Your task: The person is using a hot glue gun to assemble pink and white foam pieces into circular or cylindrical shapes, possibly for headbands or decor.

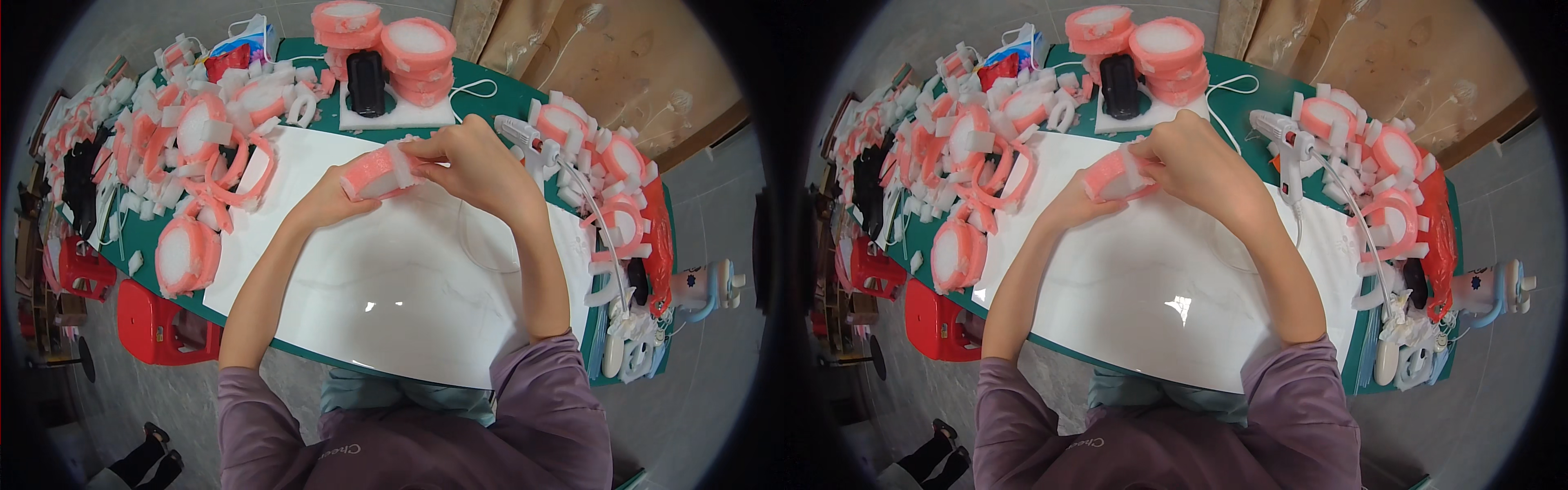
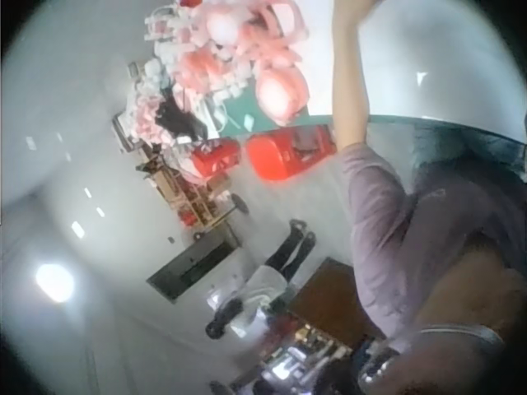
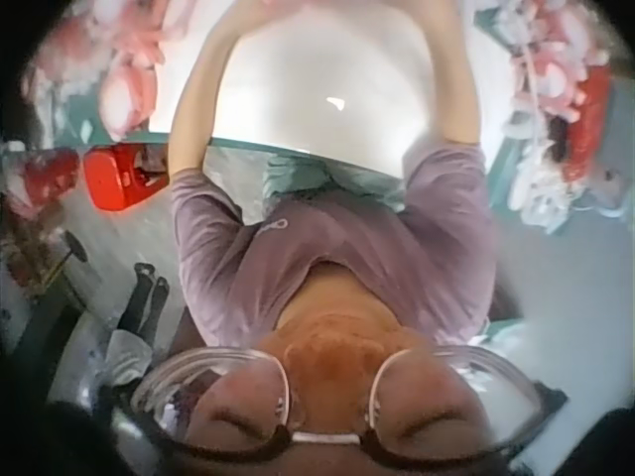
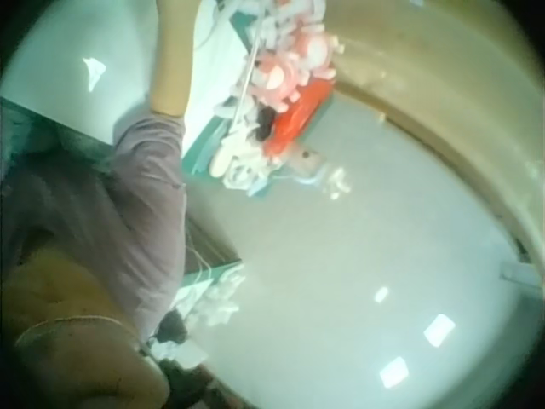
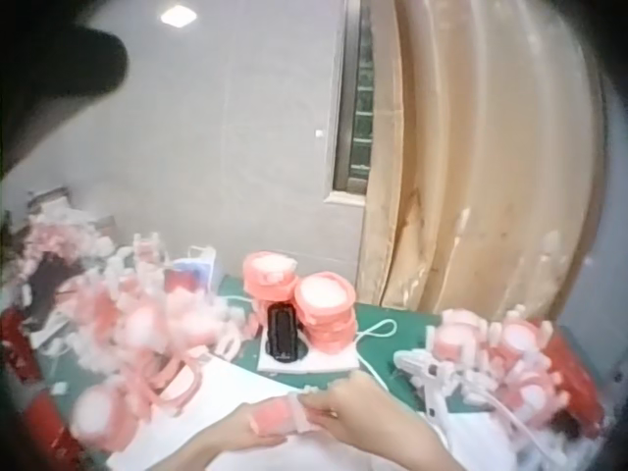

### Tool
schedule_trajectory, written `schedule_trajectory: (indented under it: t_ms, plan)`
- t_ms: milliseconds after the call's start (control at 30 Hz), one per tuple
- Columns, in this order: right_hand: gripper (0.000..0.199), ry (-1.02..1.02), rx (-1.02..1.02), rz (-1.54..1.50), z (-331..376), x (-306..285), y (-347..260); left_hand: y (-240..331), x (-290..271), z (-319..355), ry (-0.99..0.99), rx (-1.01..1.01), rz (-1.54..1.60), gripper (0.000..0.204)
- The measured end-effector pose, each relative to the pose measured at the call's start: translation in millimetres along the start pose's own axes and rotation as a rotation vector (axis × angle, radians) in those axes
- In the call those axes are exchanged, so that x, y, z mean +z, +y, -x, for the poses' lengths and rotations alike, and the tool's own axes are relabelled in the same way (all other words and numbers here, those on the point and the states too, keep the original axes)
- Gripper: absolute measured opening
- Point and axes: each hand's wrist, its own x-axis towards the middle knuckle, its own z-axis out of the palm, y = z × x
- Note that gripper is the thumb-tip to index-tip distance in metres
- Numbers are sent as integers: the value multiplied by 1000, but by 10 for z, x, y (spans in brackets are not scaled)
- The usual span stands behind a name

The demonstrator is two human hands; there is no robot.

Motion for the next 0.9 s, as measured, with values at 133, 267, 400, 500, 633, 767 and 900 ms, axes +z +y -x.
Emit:
schedule_trajectory:
  t_ms: [133,267,400,500,633,767,900]
  plan:
    - [25,-7,2,45,15,5,-8,22,-3,11,1,-18,-37,54]
    - [26,-4,-23,-16,5,4,31,-40,31,1,20,25,-26,53]
    - [28,1,-20,11,-16,2,26,-19,17,3,1,-9,-22,53]
    - [26,-27,-20,39,-25,-20,7,25,2,7,0,-20,-27,53]
    - [23,-3,-60,115,-23,0,12,13,1,-6,-3,-24,-8,52]
    - [21,-18,-41,85,-60,9,22,-35,-6,-6,-6,-10,31,50]
    - [21,-47,10,83,-54,-21,5,-5,8,-3,1,4,26,48]
